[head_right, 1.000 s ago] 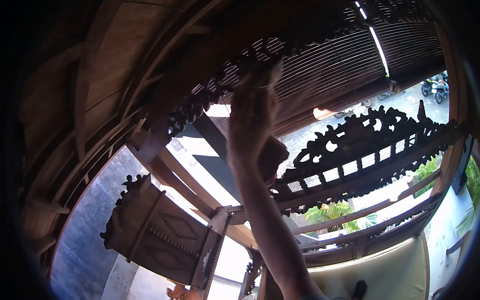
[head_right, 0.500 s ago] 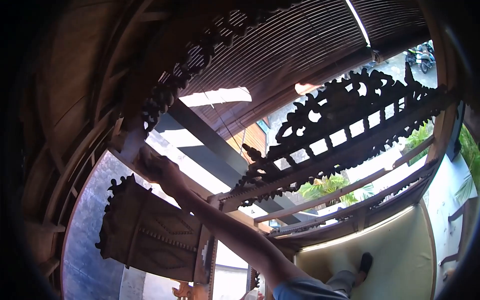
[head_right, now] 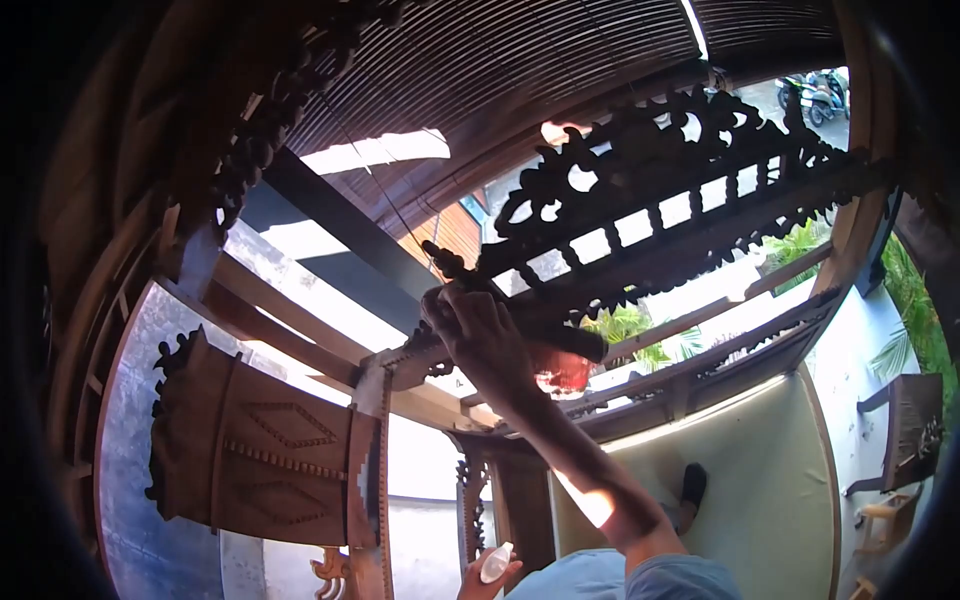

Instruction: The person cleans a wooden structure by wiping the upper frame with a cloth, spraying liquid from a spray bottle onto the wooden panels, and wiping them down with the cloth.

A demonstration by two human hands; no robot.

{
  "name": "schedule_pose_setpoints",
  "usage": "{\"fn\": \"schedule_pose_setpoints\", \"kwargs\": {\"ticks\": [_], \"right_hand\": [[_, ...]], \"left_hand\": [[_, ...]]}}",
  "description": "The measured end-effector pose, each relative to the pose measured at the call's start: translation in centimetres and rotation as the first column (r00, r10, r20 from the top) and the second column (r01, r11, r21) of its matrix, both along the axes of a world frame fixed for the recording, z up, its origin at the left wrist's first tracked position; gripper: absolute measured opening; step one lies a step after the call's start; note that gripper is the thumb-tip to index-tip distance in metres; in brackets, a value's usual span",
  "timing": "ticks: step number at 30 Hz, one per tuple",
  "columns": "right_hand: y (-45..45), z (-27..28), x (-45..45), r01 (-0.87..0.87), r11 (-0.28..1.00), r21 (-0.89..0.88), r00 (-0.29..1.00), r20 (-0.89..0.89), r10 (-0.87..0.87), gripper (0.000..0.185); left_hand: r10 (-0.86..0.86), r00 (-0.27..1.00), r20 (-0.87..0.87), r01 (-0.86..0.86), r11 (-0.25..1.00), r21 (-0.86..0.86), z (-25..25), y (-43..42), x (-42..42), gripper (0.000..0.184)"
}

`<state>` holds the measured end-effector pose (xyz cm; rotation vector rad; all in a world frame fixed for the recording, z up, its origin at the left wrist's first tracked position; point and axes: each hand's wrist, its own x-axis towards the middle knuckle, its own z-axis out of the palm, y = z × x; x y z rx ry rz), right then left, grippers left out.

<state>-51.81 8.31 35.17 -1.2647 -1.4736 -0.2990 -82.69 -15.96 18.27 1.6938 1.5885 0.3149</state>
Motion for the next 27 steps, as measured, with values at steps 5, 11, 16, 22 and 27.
{"fn": "schedule_pose_setpoints", "kwargs": {"ticks": [5,11,16,22,27], "right_hand": [[-1.2,-4.1,3.3,-0.005,0.997,0.08,0.989,-0.146,0.017,0.054],[-2.8,-4.4,8.0,0.407,0.909,0.094,0.826,-0.462,-0.322,0.054],[-1.6,-7.4,4.6,0.339,0.938,0.076,0.861,-0.427,-0.277,0.061],[-0.4,-10.4,1.8,0.281,0.947,0.158,0.853,-0.492,-0.171,0.052],[-4.2,-14.6,1.3,-0.604,0.776,-0.18,0.253,-0.967,-0.028,0.031]], "left_hand": [[-0.154,0.984,0.09,0.133,0.969,0.21,1.6,1.1,1.4,0.038],[-0.121,0.986,0.113,0.099,0.978,0.184,-1.0,0.7,0.2,0.039],[-0.137,0.987,0.083,0.124,0.981,0.151,-0.5,0.6,1.1,0.04],[-0.149,0.981,0.125,0.133,0.983,0.122,0.2,0.7,3.0,0.04],[-0.198,0.97,0.141,0.183,0.976,0.114,-0.2,-0.1,3.7,0.038]]}}
